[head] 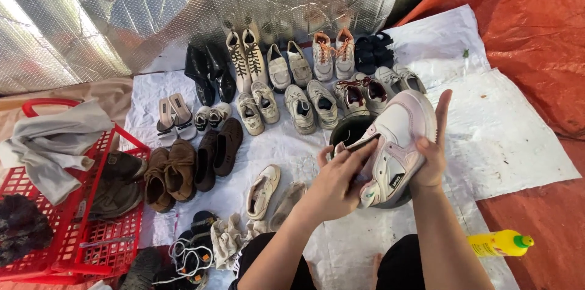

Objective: The person scrubs a pair of white sneakers with a toothbrush and water from a black bucket, then wipes them with a cloth. The person cleans the upper, sides, and sole of the shoes.

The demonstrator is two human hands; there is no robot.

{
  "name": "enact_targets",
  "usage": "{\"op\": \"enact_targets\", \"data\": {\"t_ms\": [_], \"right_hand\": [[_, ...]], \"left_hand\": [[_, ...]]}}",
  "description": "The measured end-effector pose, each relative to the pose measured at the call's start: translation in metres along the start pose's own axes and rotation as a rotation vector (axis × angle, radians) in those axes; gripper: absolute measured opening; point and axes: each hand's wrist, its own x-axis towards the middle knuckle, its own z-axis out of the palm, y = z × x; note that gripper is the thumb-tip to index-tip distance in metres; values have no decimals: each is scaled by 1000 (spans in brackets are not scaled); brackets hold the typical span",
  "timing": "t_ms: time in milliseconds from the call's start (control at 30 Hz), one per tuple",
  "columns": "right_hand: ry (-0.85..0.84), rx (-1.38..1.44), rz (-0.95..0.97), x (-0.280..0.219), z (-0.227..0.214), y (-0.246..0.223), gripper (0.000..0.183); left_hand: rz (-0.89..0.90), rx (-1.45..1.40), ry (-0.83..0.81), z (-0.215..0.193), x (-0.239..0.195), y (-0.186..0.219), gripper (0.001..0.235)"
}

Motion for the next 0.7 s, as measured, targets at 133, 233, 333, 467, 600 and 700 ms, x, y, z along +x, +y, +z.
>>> {"op": "enact_targets", "data": {"t_ms": [133,233,333,467,600,700], "right_hand": [[-11,61,-54,6,-10,4,125],[12,120,-74,16,-26,6,128],[135,140,-44,17,-82,41,106],[297,164,-40,22,-79,30,80],[324,95,-97,6,1,2,77],[443,-380,-351,-4,52,-20,34]], "left_hand": [[21,272,63,8,-6,-14,63],[85,515,241,9,-2,-22,43],[138,601,323,4,-3,-17,35],[116,7,284,11,-3,-22,83],[186,-24,287,14,2,-12,105],[67,-78,377,25,1,-20,65]]}}
